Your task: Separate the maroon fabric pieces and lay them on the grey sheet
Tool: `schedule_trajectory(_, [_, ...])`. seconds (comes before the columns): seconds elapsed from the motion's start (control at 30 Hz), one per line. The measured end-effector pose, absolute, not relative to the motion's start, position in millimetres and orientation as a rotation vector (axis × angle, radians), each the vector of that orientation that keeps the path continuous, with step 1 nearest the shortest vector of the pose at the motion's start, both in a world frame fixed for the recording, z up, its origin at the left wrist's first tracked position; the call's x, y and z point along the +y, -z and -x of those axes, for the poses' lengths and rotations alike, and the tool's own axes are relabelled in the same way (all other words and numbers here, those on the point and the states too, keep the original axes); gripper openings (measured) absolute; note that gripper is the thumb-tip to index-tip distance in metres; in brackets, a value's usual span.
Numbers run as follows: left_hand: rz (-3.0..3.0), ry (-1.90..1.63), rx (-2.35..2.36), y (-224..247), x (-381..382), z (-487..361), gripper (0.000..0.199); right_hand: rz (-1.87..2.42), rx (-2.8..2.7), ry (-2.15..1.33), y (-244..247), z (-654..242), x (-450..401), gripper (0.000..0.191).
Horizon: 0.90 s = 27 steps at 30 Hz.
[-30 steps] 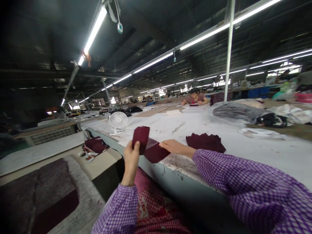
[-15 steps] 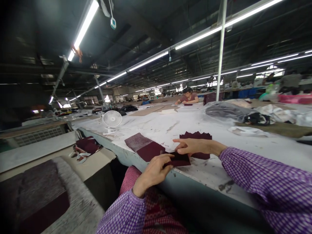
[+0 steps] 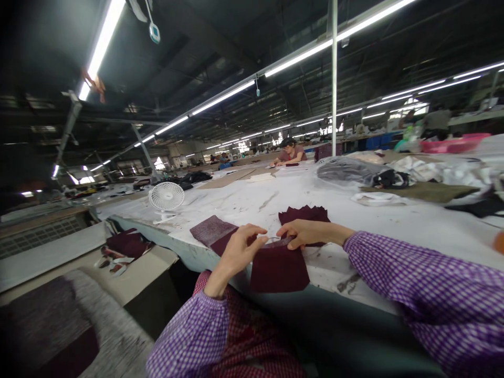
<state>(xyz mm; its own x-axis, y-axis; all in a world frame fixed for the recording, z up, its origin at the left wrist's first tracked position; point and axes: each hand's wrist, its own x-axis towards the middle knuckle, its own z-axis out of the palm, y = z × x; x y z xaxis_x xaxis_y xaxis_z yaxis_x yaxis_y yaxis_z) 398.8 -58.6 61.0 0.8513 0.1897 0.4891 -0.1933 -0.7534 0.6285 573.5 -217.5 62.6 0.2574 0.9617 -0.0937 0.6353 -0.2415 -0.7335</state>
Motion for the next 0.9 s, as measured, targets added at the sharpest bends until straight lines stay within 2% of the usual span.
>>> schedule_trajectory(0.17, [-2.588,-0.46,0.027,-37.6,-69.9,-444.4,0.03,1.965,-1.504,-0.711,-57.8,-576.4,-215.6,0.043])
schedule_trajectory(0.27, [-2.631,-0.505,0.066,-28.8,-73.6,-456.7,0.024,1.956,-1.52,-0.618,-56.6,-581.7,-218.3,0.043])
schedule_trajectory(0.4, [-2.626,-0.524,0.032,-25.4,-75.4,-462.0,0.016,1.913,-1.547,-0.659,-59.6,-582.9,-221.9,0.041])
schedule_trajectory(0.5, [-2.622,-0.512,0.028,-25.1,-75.0,-462.2,0.018,1.92,-1.572,-0.639,-61.9,-585.0,-225.3,0.039])
schedule_trajectory(0.7, [-2.733,-0.511,-0.04,-26.9,-77.5,-456.5,0.027,2.089,-1.52,-0.307,-63.3,-594.3,-232.8,0.035])
schedule_trajectory(0.8, [-2.813,-0.484,-0.085,-28.9,-82.2,-456.9,0.029,2.133,-1.643,-0.069,-61.8,-594.1,-233.1,0.025])
schedule_trajectory(0.9, [-2.81,-0.479,-0.124,-32.0,-82.0,-458.5,0.031,2.163,-1.763,0.128,-60.2,-591.6,-233.1,0.026])
